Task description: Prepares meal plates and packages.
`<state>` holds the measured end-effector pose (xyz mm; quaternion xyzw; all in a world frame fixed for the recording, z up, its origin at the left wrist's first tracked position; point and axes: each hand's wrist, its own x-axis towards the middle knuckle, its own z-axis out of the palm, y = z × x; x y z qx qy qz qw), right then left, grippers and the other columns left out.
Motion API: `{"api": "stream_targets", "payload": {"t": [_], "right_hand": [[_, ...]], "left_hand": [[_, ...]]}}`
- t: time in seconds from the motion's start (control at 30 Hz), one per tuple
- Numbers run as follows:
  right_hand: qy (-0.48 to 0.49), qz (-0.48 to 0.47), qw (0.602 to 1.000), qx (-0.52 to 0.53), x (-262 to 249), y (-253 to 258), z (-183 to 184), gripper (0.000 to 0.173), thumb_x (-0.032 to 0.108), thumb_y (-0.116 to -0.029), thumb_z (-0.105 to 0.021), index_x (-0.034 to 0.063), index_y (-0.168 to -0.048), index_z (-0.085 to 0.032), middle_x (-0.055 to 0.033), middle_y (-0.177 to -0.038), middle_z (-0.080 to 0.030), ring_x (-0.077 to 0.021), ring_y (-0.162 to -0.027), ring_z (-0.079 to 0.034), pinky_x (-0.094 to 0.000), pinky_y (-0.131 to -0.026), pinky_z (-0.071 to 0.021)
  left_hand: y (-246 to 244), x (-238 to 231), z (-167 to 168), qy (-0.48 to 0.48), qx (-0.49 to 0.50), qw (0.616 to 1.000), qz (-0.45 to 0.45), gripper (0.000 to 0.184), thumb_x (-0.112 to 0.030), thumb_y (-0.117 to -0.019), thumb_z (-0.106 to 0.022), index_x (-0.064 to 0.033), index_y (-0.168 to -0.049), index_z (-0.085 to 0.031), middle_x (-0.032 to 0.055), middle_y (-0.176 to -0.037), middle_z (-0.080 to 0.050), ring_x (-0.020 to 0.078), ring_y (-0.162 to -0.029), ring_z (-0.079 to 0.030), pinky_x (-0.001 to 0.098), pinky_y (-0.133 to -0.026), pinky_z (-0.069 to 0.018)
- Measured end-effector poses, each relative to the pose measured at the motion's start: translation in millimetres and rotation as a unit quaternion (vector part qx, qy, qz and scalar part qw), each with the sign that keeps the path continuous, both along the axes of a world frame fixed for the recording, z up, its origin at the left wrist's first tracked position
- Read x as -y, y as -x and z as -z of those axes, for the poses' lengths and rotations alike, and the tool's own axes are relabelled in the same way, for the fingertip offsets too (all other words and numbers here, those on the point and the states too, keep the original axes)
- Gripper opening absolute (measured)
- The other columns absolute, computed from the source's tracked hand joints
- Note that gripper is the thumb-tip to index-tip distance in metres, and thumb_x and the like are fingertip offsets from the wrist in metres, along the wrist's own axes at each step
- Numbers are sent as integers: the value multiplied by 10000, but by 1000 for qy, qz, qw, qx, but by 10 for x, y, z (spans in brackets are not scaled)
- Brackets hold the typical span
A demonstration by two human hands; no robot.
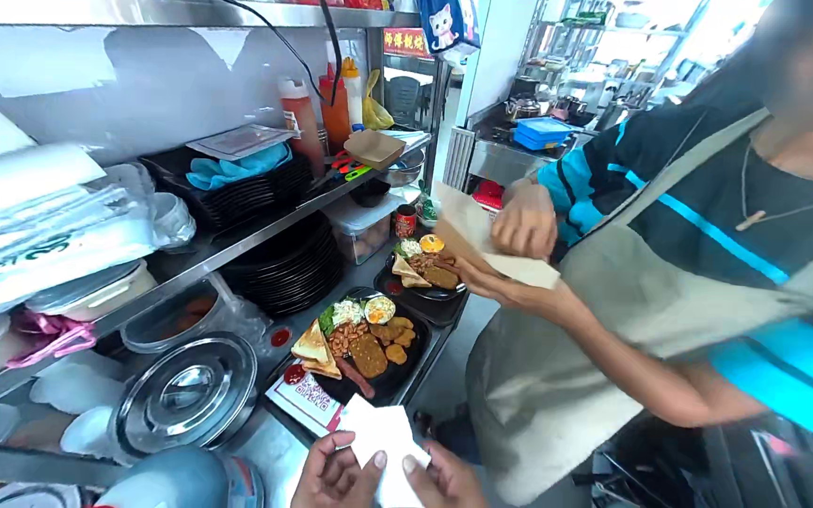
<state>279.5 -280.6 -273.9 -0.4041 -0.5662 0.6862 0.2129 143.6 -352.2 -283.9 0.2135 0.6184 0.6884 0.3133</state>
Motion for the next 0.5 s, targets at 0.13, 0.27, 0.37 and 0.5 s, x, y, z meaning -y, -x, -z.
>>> {"api": "stream_targets", "payload": {"t": [0.13, 0.27, 0.37, 0.5], "right_hand": [[85, 42, 994, -47, -5, 129, -22, 209, 128, -1062, -533, -38, -1129, -641, -106, -818, -719, -183, -627, -704, -353, -521, -604], [-48, 57, 997, -29, 37, 107, -44, 272, 61, -1039, -556, -36, -1276, -649, -97, -878, -746, -149, -642, -705, -330, -539, -604], [-219, 48, 975, -7, 34, 14, 51, 262, 17, -997, -580, -32, -1213, -720, -132, -952, -763, -144, -701, -721, -326, -630, -623], [-323, 16, 946, 23, -144, -171, 135, 265, 110, -990, -651, -8, -1211, -738, -179, -1117, -729, -194, -941, -723, -334, -843, -611]], "left_hand": [[115, 20, -38, -36, 66, 997, 8, 453, 176, -833, -690, 5, -1187, -466, 53, -809, -751, 151, -677, -732, 337, -688, -644], [108, -91, -74, 21, 92, 996, -9, 644, 144, -820, -728, 50, -1369, -406, 70, -797, -736, 164, -661, -731, 343, -667, -650], [26, -220, -69, 73, 51, 996, -10, 482, 137, -738, -709, 88, -1194, -560, 44, -778, -732, 103, -654, -705, 293, -642, -623], [-107, -488, -67, 105, 30, 994, 19, 435, 168, -694, -698, 78, -1109, -605, 56, -796, -742, 100, -661, -705, 287, -631, -613]]}}
